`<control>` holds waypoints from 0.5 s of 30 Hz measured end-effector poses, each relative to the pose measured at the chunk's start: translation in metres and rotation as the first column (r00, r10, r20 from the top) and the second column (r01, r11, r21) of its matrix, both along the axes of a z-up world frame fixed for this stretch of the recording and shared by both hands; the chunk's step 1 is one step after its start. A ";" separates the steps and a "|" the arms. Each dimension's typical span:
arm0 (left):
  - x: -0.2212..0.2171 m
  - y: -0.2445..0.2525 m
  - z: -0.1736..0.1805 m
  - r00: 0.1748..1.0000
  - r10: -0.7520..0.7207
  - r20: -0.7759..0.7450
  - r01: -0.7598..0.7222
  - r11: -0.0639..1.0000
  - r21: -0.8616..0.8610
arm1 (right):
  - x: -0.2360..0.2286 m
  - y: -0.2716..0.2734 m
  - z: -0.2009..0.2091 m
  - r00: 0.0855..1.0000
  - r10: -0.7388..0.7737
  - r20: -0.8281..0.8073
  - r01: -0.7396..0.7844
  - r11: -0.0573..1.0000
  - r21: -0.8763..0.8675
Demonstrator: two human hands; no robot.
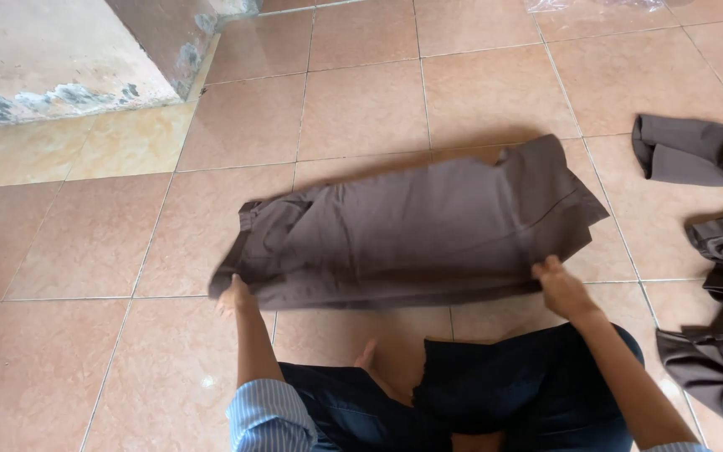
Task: A person is sitting on the floor and folding a pair of brown trousers into a neat rectangle.
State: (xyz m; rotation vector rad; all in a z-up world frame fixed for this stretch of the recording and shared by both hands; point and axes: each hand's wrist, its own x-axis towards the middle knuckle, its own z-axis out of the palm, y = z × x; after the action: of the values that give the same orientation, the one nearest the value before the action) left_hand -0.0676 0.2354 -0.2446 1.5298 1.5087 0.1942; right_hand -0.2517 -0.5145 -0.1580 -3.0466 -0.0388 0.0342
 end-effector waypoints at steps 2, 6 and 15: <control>-0.014 -0.056 0.003 0.993 -0.016 -0.117 0.029 0.994 0.109 | 0.002 0.021 0.020 0.941 -0.005 -0.339 -0.001 1.000 -0.017; -0.031 -0.189 0.008 0.958 -0.236 -0.162 0.286 0.787 0.546 | 0.027 -0.012 -0.006 0.820 0.037 -0.571 0.112 0.968 0.223; -0.179 -0.451 -0.007 0.109 -0.954 -0.278 0.692 -0.128 0.710 | 0.088 -0.153 -0.141 0.675 -0.572 -0.466 0.737 0.552 0.390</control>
State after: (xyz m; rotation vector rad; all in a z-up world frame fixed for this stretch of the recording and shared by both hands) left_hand -0.2463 -0.2159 -0.2514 2.6706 -0.3354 0.2465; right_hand -0.1641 -0.6677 -0.2993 -2.2398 0.9626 0.3447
